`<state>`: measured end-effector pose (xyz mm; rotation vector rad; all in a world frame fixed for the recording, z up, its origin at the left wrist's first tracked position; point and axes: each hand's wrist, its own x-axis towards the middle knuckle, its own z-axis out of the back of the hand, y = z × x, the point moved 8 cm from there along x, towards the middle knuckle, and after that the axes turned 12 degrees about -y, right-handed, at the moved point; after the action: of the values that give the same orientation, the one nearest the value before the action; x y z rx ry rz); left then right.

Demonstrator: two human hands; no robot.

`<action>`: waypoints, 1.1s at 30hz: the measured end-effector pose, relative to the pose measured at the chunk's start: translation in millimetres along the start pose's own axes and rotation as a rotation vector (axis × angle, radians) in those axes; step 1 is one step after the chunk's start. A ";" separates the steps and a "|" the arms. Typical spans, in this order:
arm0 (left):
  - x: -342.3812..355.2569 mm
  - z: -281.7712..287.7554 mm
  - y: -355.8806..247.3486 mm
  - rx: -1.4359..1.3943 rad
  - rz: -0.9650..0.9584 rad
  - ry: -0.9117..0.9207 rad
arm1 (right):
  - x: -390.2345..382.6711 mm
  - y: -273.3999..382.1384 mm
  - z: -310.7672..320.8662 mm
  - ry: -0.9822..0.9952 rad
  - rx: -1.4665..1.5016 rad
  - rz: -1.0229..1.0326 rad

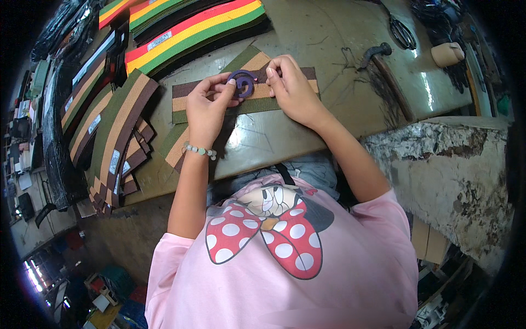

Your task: The person repeatedly picks up striped fabric pieces, places a small label on each, and uses a purple handheld tool to press the label onto the fabric. They then stack the labeled pieces and continue the process with additional items.

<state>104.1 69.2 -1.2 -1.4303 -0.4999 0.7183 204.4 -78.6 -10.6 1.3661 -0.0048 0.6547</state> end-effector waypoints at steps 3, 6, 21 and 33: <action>-0.2 -2.0 -0.7 0.021 -0.018 0.005 | 1.0 0.1 2.1 0.002 -0.007 -0.005; -1.3 -2.9 -2.0 0.065 -0.037 0.000 | 1.6 1.3 2.8 0.027 -0.018 0.023; 10.2 25.3 9.7 -0.341 0.054 -0.077 | 19.7 26.1 148.6 -0.906 -0.336 0.104; -25.0 95.2 -15.5 -0.470 -0.027 -0.237 | -21.8 52.9 12.7 0.316 -0.728 0.332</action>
<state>22.2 119.0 26.1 -1.7778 -0.9155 0.7853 168.0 -96.4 31.8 0.5530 -0.2020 1.0201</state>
